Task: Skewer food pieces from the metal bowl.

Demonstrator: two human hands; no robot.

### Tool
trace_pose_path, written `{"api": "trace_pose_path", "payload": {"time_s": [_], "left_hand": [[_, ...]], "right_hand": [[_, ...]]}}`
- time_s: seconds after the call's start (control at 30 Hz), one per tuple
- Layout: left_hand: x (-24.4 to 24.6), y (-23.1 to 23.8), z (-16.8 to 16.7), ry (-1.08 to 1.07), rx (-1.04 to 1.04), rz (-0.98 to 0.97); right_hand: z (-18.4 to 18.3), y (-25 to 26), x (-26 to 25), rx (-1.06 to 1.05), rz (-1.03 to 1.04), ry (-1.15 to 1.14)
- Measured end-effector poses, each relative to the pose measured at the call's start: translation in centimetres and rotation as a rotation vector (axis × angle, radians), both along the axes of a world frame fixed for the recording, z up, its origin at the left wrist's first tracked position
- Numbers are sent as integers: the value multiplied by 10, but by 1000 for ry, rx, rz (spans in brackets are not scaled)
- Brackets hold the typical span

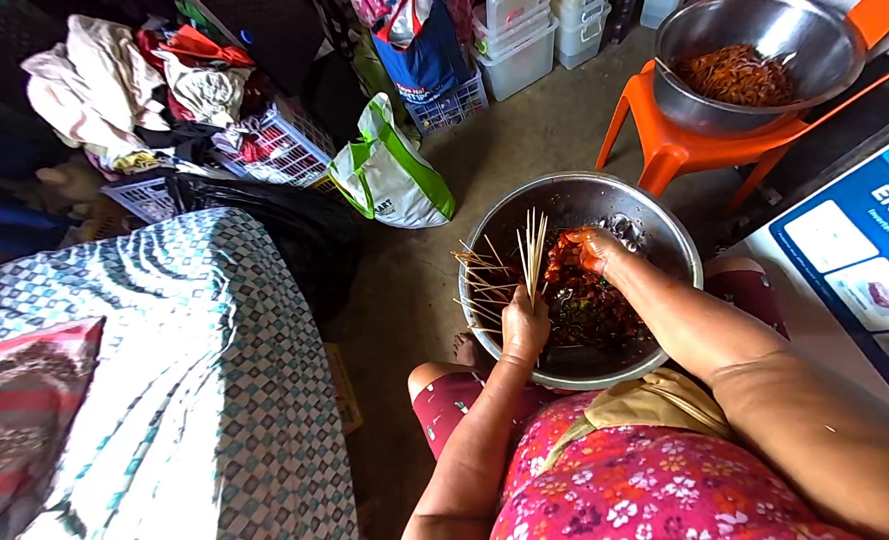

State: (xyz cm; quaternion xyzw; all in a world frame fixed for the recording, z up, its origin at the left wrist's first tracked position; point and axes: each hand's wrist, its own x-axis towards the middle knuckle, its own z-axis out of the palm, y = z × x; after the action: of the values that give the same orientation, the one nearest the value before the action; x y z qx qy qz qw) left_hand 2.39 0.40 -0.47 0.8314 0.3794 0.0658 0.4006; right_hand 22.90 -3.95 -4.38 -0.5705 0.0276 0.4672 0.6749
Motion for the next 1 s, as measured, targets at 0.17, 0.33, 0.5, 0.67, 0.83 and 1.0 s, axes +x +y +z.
{"api": "trace_pose_path", "payload": {"time_s": [0.17, 0.33, 0.5, 0.67, 0.83, 1.0], "left_hand": [[0, -1, -1, 1, 7, 4], [0, -2, -1, 15, 12, 14], [2, -1, -1, 27, 19, 8], [4, 6, 1, 31, 11, 31], [13, 41, 21, 52, -31, 89], [24, 94, 25, 99, -87, 122]], "right_hand": [[4, 0, -9, 36, -5, -22], [0, 1, -15, 84, 54, -95], [1, 2, -16, 68, 69, -51], [-2, 1, -10, 43, 112, -9], [-9, 2, -4, -127, 184, -69], [-14, -3, 15, -406, 313, -530]]}}
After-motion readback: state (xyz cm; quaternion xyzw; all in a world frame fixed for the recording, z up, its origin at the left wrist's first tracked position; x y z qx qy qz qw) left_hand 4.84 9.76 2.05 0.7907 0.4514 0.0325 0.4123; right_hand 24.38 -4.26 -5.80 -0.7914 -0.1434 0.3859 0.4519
